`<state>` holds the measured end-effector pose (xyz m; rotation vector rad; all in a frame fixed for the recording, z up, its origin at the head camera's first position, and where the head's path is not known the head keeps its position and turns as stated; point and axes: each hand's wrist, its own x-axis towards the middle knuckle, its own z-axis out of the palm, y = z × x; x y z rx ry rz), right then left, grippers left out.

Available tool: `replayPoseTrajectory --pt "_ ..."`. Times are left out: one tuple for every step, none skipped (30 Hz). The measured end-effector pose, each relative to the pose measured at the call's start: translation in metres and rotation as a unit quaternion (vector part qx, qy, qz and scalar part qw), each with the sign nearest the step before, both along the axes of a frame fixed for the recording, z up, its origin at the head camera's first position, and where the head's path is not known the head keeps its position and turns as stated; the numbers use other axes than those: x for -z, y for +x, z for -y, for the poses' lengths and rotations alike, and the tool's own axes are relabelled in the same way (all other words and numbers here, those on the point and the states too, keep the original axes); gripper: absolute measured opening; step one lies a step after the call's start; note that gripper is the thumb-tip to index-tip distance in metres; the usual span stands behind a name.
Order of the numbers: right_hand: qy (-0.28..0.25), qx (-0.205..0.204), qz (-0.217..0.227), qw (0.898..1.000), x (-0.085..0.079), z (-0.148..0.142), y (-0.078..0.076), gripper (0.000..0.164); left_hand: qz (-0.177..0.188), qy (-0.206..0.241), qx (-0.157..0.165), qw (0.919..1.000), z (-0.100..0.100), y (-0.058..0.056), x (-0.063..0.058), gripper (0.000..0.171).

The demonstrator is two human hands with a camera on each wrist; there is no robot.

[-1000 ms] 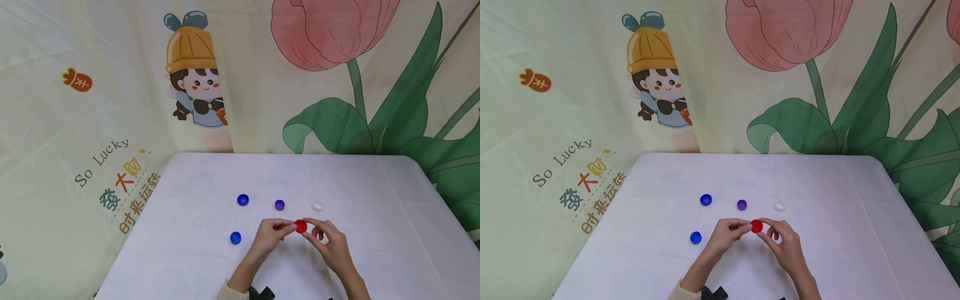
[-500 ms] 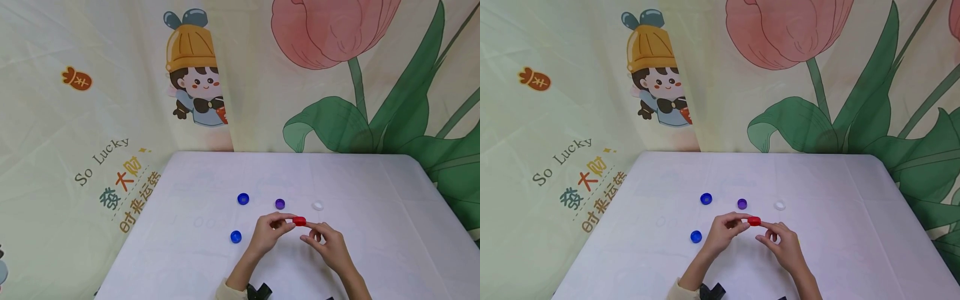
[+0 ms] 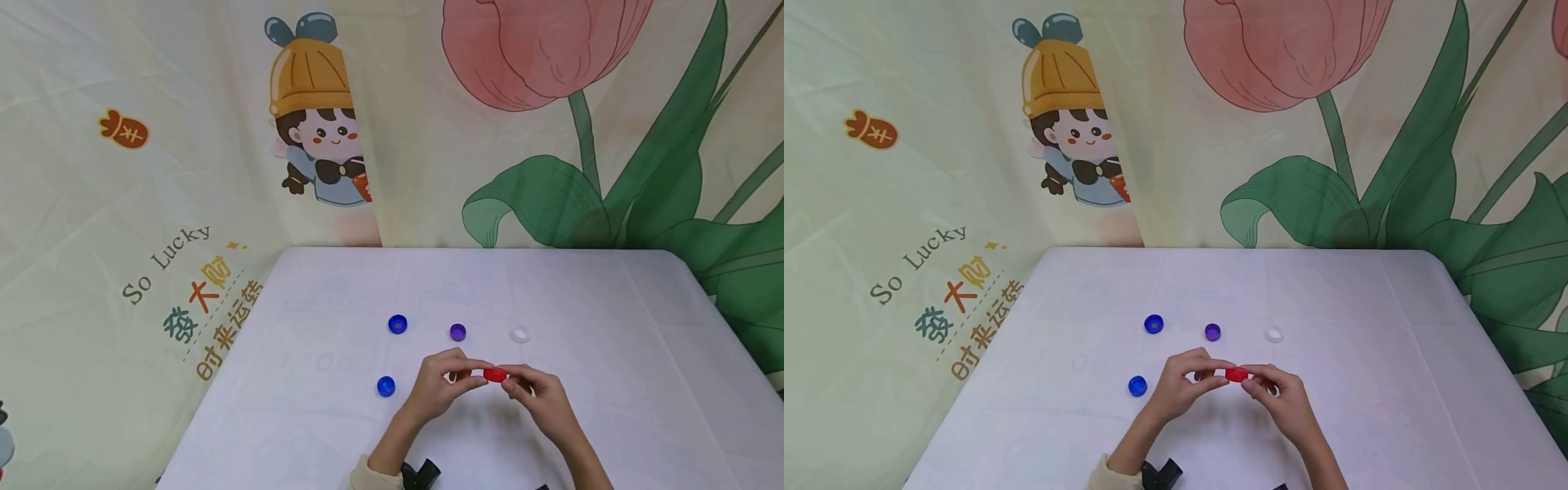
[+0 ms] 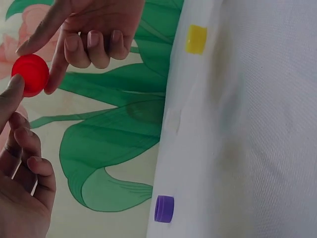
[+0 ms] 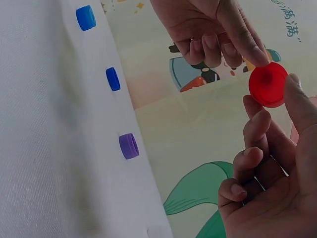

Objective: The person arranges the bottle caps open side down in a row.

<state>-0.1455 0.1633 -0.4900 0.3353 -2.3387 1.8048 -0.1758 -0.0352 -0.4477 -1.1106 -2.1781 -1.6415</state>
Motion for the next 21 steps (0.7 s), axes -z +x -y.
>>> replayPoseTrajectory --pt "-0.003 -0.001 0.003 1.0 0.001 -0.001 0.0 0.019 -0.001 -0.001 0.001 1.0 0.0 0.0 0.0 0.017" --pt "-0.005 -0.002 0.004 1.0 0.001 -0.001 0.0 0.019 -0.007 -0.002 0.0 1.0 -0.001 0.0 0.001 0.017" --pt "-0.006 -0.002 0.003 1.0 0.002 -0.001 0.0 0.019 -0.009 -0.002 0.001 1.0 -0.001 -0.001 0.001 0.017" --pt "-0.008 -0.002 0.001 1.0 0.002 -0.001 0.0 0.019 -0.009 -0.002 0.001 1.0 -0.001 -0.001 0.001 0.017" --pt "-0.012 -0.001 0.002 1.0 0.002 -0.001 0.001 0.019 -0.01 -0.002 0.001 1.0 -0.001 -0.001 0.002 0.017" --pt "-0.013 0.0 -0.001 1.0 0.002 -0.001 0.001 0.019 -0.01 -0.003 0.001 0.9999 -0.001 -0.001 0.001 0.018" --pt "-0.012 0.005 -0.001 1.0 0.002 -0.001 0.001 0.02 -0.012 -0.006 0.0 0.9999 -0.001 -0.001 0.002 0.02" --pt "-0.01 0.01 -0.001 1.0 0.002 0.0 0.001 0.021 -0.013 -0.008 0.0 0.9999 -0.001 -0.001 0.002 0.024" --pt "-0.009 0.016 -0.001 1.0 0.002 0.0 0.001 0.022 -0.008 -0.008 0.001 0.9999 -0.001 -0.001 0.002 0.028" --pt "-0.008 0.022 -0.001 1.0 0.002 0.001 0.0 0.023 -0.005 -0.01 0.001 0.9999 -0.001 -0.001 0.002 0.032" --pt "-0.008 0.029 -0.002 1.0 0.002 0.001 0.0 0.025 -0.007 -0.013 -0.001 0.9999 -0.001 -0.001 0.002 0.035" --pt "-0.006 0.034 -0.004 0.999 0.003 0.001 -0.001 0.026 -0.004 -0.015 -0.002 0.9999 -0.002 -0.001 0.003 0.038" --pt "-0.006 0.038 -0.004 0.999 0.003 0.002 -0.001 0.027 -0.001 -0.017 -0.004 0.9998 -0.002 -0.001 0.003 0.039" --pt "-0.007 0.04 -0.007 0.999 0.003 0.002 -0.001 0.028 0.003 -0.017 -0.007 0.9998 -0.002 0.0 0.004 0.039" --pt "-0.01 0.04 -0.013 0.999 0.003 0.002 -0.001 0.029 0.007 -0.017 -0.01 0.9998 -0.002 0.0 0.004 0.038" --pt "-0.011 0.038 -0.018 0.999 0.003 0.003 -0.001 0.029 0.011 -0.018 -0.014 0.9997 -0.003 0.0 0.005 0.037" --pt "-0.014 0.034 -0.028 0.999 0.001 0.003 -0.001 0.029 0.014 -0.018 -0.018 0.9996 -0.003 0.0 0.005 0.035" --pt "-0.016 0.03 -0.037 0.999 -0.001 0.004 0.0 0.029 0.02 -0.016 -0.02 0.9995 -0.003 0.0 0.005 0.034" --pt "-0.018 0.025 -0.045 0.999 -0.003 0.004 0.001 0.03 0.022 -0.015 -0.024 0.9993 -0.003 0.0 0.005 0.033" --pt "-0.019 0.022 -0.052 0.998 -0.005 0.005 0.002 0.029 0.024 -0.015 -0.026 0.9993 -0.004 0.0 0.005 0.032" --pt "-0.019 0.018 -0.057 0.998 -0.007 0.006 0.003 0.029 0.026 -0.014 -0.027 0.9992 -0.004 0.0 0.005 0.031"
